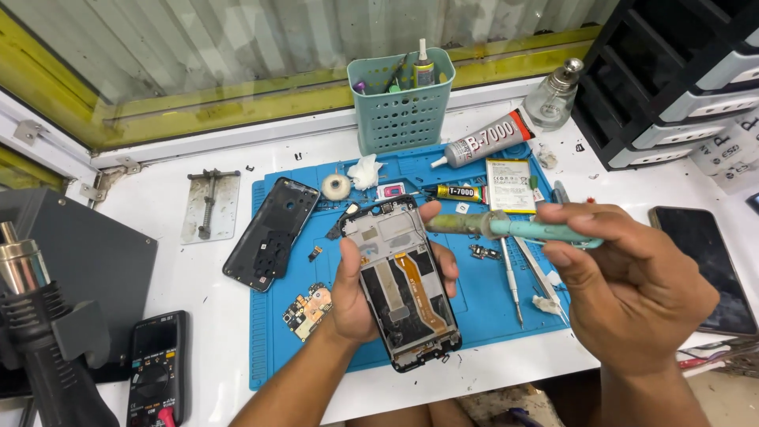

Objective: Applying liquid adhesive to the internal frame of a mobile phone using a syringe tool for repair purposes.

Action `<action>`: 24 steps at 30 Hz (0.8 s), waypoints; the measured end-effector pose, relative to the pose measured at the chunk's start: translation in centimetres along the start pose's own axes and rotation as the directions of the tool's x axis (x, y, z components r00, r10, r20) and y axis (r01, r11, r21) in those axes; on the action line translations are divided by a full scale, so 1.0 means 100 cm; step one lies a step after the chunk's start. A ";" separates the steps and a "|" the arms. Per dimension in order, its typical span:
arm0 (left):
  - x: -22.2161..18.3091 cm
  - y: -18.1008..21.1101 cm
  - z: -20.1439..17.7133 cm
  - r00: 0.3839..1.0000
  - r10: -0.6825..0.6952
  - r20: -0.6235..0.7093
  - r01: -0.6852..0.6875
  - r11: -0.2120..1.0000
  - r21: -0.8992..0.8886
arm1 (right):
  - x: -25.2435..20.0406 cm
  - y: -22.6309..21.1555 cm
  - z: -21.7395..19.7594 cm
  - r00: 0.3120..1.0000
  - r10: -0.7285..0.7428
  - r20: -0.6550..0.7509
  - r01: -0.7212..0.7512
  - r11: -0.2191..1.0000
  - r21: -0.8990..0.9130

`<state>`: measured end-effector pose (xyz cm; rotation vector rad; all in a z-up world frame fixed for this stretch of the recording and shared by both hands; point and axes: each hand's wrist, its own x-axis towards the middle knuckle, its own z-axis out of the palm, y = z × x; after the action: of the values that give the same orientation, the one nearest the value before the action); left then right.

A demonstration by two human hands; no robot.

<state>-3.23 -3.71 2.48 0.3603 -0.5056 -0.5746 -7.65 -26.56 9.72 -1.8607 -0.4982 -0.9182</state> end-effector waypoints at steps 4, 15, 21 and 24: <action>0.000 0.002 0.001 0.999 -0.039 -0.012 0.039 0.999 0.027 | 0.000 -0.005 0.001 0.999 0.031 0.016 -0.031 0.999 -0.012; -0.002 -0.001 0.001 0.998 -0.012 -0.063 0.019 0.992 0.121 | 0.003 -0.017 0.005 0.997 -0.008 0.079 0.010 1.000 -0.025; -0.003 0.000 0.002 0.994 0.048 -0.095 -0.031 0.983 0.182 | -0.002 -0.012 0.008 0.996 0.027 0.081 -0.023 0.999 -0.049; -0.003 -0.001 -0.001 0.994 0.054 -0.096 -0.037 0.985 0.167 | -0.007 -0.006 0.012 0.997 0.045 0.059 -0.048 0.998 0.049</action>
<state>-3.49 -3.61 2.24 0.5311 -0.4648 -0.4693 -7.99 -25.15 9.24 -1.8495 -0.5066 -0.8160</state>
